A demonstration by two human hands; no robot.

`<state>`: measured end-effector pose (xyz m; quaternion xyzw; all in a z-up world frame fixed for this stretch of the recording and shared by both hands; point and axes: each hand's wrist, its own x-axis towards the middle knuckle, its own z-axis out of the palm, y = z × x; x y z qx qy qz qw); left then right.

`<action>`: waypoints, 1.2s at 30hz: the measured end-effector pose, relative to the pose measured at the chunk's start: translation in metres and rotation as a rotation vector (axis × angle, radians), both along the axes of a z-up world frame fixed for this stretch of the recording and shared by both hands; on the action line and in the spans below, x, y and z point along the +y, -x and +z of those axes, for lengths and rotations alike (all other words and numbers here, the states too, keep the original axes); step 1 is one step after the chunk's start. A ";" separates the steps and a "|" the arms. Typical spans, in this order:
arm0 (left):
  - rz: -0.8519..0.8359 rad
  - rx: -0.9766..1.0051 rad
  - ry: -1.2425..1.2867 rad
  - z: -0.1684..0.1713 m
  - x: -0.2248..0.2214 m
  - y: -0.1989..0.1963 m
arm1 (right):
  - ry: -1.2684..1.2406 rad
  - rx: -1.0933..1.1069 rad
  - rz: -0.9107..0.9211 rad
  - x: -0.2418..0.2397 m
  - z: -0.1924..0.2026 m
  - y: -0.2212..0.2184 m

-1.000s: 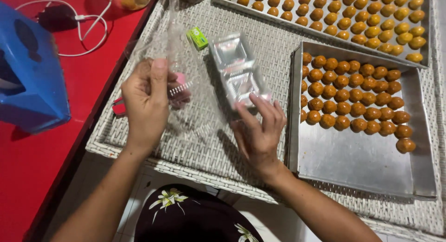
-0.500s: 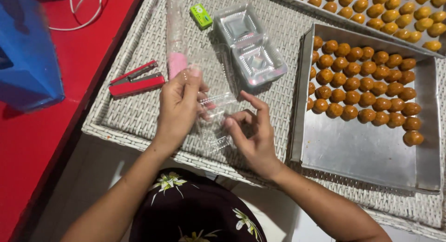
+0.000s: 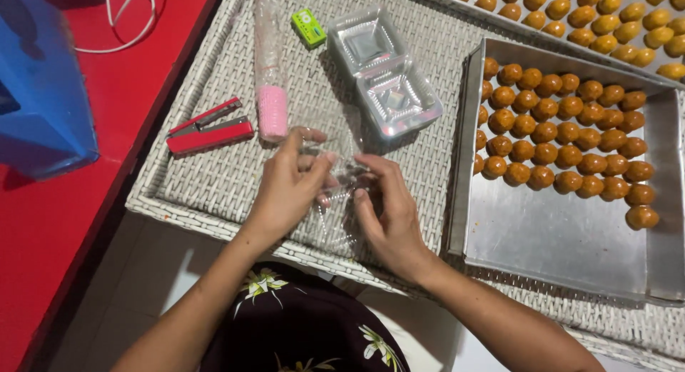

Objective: Packaging small round pastries into individual paper liners and plastic containers on a work table.

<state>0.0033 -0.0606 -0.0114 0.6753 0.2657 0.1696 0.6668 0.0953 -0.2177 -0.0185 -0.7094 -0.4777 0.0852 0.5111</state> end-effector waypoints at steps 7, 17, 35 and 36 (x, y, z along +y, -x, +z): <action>0.162 0.163 -0.823 0.014 0.017 0.006 | 0.058 -0.115 -0.023 0.001 -0.005 -0.007; 0.383 0.390 -1.593 -0.013 0.074 -0.014 | 0.082 -0.335 -0.087 0.000 0.000 -0.004; 0.033 -0.040 -0.122 0.044 -0.038 0.059 | -0.318 -0.295 0.002 -0.007 -0.003 -0.004; 0.022 -0.031 -0.147 0.047 -0.040 0.060 | -0.316 -0.302 0.009 -0.006 -0.003 -0.004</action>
